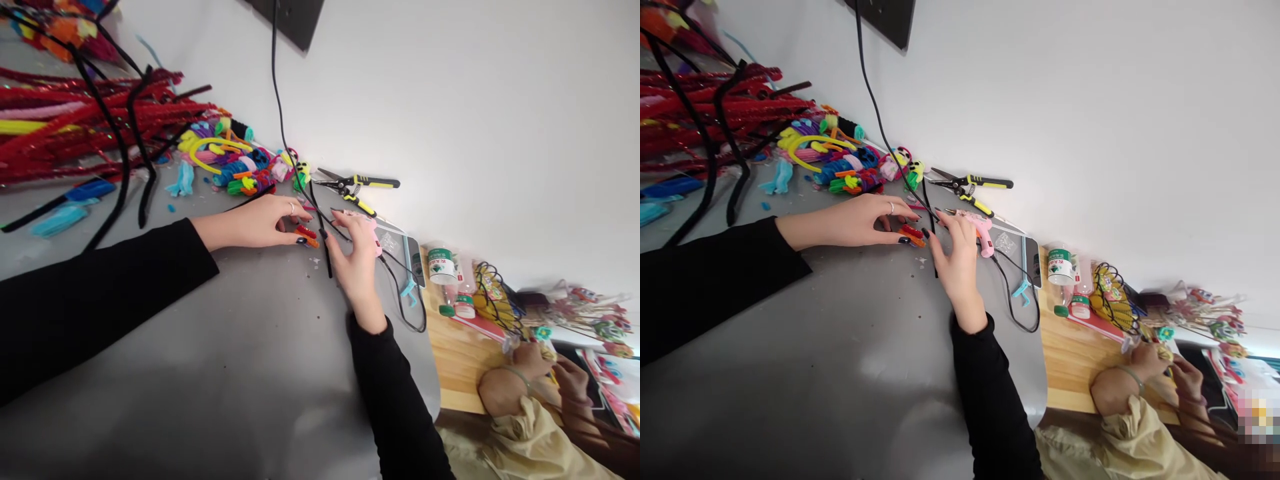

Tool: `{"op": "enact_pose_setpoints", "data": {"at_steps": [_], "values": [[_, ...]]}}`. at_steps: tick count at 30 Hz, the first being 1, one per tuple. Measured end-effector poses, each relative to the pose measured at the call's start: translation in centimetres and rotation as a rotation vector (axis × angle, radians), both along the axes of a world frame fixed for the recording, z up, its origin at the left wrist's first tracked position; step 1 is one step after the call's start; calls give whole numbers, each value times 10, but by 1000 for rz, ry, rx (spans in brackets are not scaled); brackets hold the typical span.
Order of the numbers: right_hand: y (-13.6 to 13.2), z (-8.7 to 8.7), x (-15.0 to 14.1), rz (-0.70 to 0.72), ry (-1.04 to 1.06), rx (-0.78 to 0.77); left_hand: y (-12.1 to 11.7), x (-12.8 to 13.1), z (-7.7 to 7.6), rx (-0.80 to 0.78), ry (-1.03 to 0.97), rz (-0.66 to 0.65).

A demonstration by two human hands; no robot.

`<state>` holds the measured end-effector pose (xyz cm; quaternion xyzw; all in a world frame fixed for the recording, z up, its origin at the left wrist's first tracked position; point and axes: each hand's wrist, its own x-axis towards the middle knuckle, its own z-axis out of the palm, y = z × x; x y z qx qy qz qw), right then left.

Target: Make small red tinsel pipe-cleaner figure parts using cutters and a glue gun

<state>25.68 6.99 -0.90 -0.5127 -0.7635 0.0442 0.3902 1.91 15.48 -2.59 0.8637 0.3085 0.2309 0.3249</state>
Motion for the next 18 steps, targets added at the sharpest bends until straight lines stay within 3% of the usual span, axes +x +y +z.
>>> {"op": "enact_pose_setpoints", "data": {"at_steps": [8, 12, 18], "values": [[3, 3, 7, -75, 142, 93, -6, 2, 6, -35, -39, -56], [8, 3, 21, -237, 147, 70, -13, 4, 11, -88, 10, -47], [18, -4, 63, -492, -13, 113, -15, 5, 9, -8, -25, -65]]}}
